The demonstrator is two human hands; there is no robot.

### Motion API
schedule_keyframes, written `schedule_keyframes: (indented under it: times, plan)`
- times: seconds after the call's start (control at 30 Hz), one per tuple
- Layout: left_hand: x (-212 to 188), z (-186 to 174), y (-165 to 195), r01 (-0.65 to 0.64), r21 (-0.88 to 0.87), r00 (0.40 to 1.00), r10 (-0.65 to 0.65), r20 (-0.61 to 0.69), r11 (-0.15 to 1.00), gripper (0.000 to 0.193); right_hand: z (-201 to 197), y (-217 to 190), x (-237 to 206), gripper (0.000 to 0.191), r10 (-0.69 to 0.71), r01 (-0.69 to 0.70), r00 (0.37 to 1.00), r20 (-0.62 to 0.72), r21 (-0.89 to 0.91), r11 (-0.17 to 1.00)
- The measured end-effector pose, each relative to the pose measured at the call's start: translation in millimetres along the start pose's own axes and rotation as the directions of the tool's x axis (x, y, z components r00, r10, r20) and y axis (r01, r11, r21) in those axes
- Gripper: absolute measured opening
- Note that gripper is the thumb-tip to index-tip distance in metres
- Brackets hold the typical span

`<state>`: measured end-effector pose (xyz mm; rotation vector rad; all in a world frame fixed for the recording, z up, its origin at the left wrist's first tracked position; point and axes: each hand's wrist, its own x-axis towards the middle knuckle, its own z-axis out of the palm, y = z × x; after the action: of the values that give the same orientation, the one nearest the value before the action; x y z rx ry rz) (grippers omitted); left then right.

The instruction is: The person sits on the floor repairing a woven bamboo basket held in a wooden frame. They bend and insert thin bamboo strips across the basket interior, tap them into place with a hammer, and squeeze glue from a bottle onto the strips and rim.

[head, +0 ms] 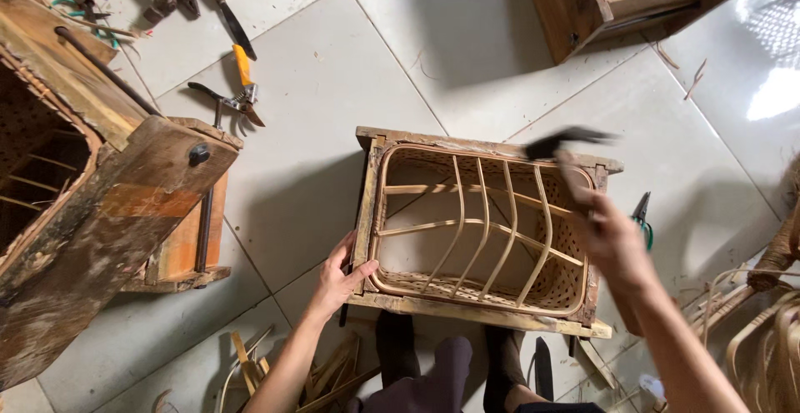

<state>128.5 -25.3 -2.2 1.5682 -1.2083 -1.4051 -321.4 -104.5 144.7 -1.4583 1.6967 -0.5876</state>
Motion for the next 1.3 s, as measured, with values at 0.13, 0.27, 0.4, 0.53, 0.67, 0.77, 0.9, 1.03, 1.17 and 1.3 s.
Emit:
schedule_keyframes:
  times: [0.13,0.27,0.4,0.53,0.67,0.77,0.9,1.03,1.17,1.3]
  plan:
    - [-0.2,-2.7,5.7,0.096,0.111,0.995,-0.097,0.007,0.989,0.095,87.2,-64.2,28.3,0.049,-0.519,0.537,0.844,0.139,-0.201,0.819]
    - [-1.6,-3.5,6.2,0.109,0.123,0.994,-0.11,0.004,0.986,0.098,134.8,-90.7,62.6,0.053,-0.615,0.641,0.762,0.203,-0.367,0.674]
    - [-1.4,-3.6,7.1,0.049,0.236,0.999,-0.051,0.0,0.97,0.094,142.0,-85.0,76.9,0.055,-0.619,0.64,0.764,0.18,-0.333,0.693]
    - [-1.0,-3.3,7.5,0.073,0.201,0.997,-0.071,-0.018,0.977,0.092,151.9,-70.9,61.2,0.056,-0.614,0.651,0.757,0.224,-0.338,0.68]
    - [2.1,-3.4,4.0,0.044,0.213,0.999,-0.04,-0.026,0.976,0.088,159.6,-60.1,35.0,0.059,-0.654,0.719,0.695,0.298,-0.253,0.648]
    - [1.3,-3.0,0.7,-0.016,0.17,1.0,0.018,-0.014,0.985,0.083,161.3,-53.4,15.0,0.061,-0.525,0.69,0.711,0.467,-0.321,0.649]
    - [0.3,-4.4,-0.4,0.081,0.148,0.997,-0.08,-0.007,0.986,0.091,161.4,-49.5,4.3,0.061,-0.523,0.694,0.703,0.482,-0.304,0.653]
    - [-0.1,-4.0,1.9,0.04,0.193,0.999,-0.042,0.007,0.98,0.089,154.1,-47.9,8.7,0.062,-0.595,0.733,0.669,0.445,-0.267,0.625]
    - [-0.5,-3.3,5.2,0.054,0.197,0.998,-0.055,-0.001,0.979,0.096,145.7,-47.3,38.1,0.056,-0.512,0.642,0.766,0.389,-0.429,0.636]
    - [-0.7,-2.8,8.4,0.07,0.197,0.997,-0.071,-0.001,0.978,0.092,122.5,-42.1,66.0,0.056,-0.62,0.61,0.778,0.096,-0.351,0.711]
